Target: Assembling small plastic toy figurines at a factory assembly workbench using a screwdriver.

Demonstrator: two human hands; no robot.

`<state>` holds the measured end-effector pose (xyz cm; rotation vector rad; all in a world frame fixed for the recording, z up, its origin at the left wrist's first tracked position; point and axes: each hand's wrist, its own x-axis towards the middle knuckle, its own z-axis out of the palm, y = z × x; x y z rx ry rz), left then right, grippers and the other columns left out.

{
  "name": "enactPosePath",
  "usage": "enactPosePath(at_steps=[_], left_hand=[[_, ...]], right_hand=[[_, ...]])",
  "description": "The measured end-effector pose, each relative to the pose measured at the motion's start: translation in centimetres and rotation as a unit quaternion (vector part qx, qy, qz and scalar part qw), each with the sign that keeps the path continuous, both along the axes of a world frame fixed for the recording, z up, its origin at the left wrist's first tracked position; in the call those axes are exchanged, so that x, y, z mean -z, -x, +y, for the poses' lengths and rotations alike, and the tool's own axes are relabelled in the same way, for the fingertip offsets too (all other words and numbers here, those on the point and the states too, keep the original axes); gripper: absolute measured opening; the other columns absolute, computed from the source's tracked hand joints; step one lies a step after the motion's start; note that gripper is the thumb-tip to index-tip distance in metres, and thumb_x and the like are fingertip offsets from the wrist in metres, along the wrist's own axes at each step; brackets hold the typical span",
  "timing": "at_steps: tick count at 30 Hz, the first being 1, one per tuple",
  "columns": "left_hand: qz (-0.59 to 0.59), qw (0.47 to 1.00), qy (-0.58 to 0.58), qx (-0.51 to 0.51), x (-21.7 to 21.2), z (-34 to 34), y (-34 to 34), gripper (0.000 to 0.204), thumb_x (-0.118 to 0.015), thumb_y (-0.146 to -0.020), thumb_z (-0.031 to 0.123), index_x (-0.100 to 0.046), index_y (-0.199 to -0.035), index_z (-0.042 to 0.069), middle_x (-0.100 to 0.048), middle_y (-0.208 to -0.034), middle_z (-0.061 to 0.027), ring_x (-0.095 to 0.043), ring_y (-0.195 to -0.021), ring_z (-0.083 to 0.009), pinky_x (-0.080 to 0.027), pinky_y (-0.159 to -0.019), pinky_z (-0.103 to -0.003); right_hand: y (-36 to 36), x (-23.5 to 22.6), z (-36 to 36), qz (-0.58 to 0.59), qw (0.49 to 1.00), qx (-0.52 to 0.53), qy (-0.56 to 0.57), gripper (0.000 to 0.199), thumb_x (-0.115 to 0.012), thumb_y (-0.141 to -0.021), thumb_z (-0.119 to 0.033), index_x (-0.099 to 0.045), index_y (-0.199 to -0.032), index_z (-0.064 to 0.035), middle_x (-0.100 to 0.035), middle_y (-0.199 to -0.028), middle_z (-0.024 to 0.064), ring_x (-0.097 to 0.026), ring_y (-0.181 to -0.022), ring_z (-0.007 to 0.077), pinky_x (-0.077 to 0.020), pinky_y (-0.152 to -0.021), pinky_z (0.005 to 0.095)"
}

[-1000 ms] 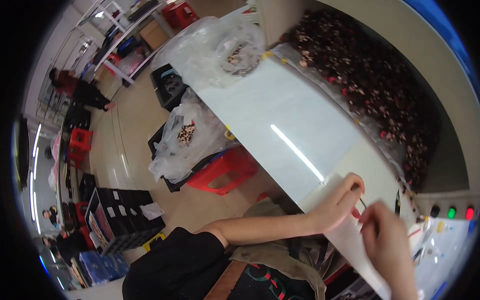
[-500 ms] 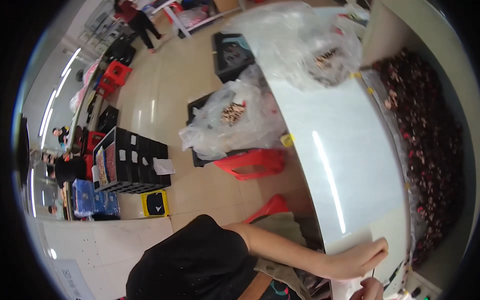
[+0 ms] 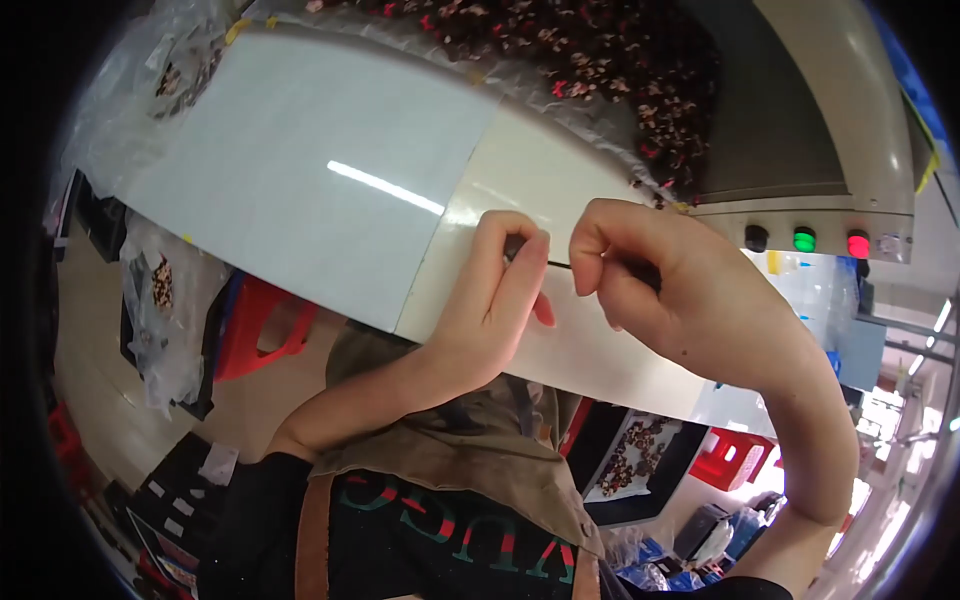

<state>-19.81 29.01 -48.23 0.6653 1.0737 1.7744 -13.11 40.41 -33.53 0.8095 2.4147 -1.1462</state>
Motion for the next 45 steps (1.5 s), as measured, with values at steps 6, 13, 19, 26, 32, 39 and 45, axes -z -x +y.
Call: enactPosePath(at_steps=[6,13,19,26,32,39,45], left_hand=[[-0.001,0.999,0.010,0.046,0.0,0.6,-0.3,0.017,-0.043,-0.098,0.018,-0.036,-0.105,0.004,-0.047,-0.083,-0.0040,-0.051,-0.064,-0.0076,-0.042,-0.058,-0.021],[-0.021,0.995,0.027,0.091,-1.1,1.6,0.3,0.017,-0.045,-0.096,0.015,-0.036,-0.105,0.005,-0.046,-0.084,-0.0033,-0.050,-0.068,-0.0076,-0.043,-0.061,-0.022],[0.011,1.000,0.000,0.015,-2.3,2.7,0.0,0.017,-0.046,-0.096,0.014,-0.036,-0.107,0.005,-0.044,-0.086,-0.0027,-0.047,-0.067,-0.0075,-0.043,-0.063,-0.023],[-0.061,0.996,0.019,0.055,-4.9,4.4,0.1,0.029,-0.033,-0.101,0.030,-0.045,-0.102,0.004,-0.045,-0.083,-0.0014,-0.037,-0.057,-0.0080,-0.043,-0.061,-0.025],[-0.183,0.976,0.080,0.093,-6.8,6.1,-3.0,0.048,-0.025,-0.101,0.041,-0.052,-0.105,0.001,-0.046,-0.080,-0.0012,-0.039,-0.055,-0.0078,-0.045,-0.060,-0.028],[-0.359,0.924,0.110,0.071,-6.8,8.1,-6.5,0.047,-0.029,-0.098,0.047,-0.052,-0.107,0.006,-0.053,-0.085,-0.0038,-0.045,-0.063,-0.0118,-0.045,-0.066,-0.031],[-0.383,0.910,0.143,0.071,-7.5,9.5,-10.4,0.052,-0.026,-0.098,0.049,-0.051,-0.111,0.006,-0.054,-0.088,-0.0048,-0.052,-0.086,-0.0176,-0.043,-0.086,-0.038]], right_hand=[[0.5,-0.5,3.1,-0.029,0.996,-0.053,0.061,0.007,-0.047,-0.081,0.002,-0.051,-0.081,-0.0038,-0.052,-0.063,0.0006,-0.049,-0.058,0.0070,-0.0398,-0.053,0.0232],[0.2,-1.0,5.1,-0.017,0.993,-0.089,0.079,0.006,-0.049,-0.083,0.002,-0.052,-0.081,-0.0036,-0.054,-0.066,0.0011,-0.054,-0.060,0.0079,-0.0433,-0.055,0.0229],[-3.2,-2.6,3.8,0.015,0.998,-0.060,-0.021,0.007,-0.049,-0.085,0.001,-0.054,-0.084,-0.0033,-0.055,-0.069,0.0014,-0.056,-0.062,0.0103,-0.0436,-0.056,0.0236],[-10.8,4.6,2.8,0.216,0.948,0.126,-0.196,0.019,-0.055,-0.085,-0.001,-0.052,-0.104,-0.0010,-0.055,-0.087,0.0102,-0.057,-0.076,0.0198,-0.0462,-0.068,0.0293],[-13.2,7.9,4.9,0.263,0.915,0.085,-0.294,0.032,-0.067,-0.077,-0.013,-0.056,-0.106,-0.0042,-0.050,-0.097,0.0128,-0.053,-0.088,0.0309,-0.0448,-0.074,0.0373],[-15.3,7.3,6.4,0.350,0.880,0.127,-0.294,0.036,-0.071,-0.072,-0.009,-0.058,-0.106,-0.0048,-0.050,-0.108,0.0128,-0.052,-0.098,0.0299,-0.0441,-0.081,0.0355],[-16.4,7.4,5.8,0.444,0.874,0.111,-0.160,0.053,-0.079,-0.060,-0.002,-0.059,-0.109,-0.0072,-0.050,-0.115,0.0113,-0.051,-0.100,0.0275,-0.0447,-0.084,0.0351]])
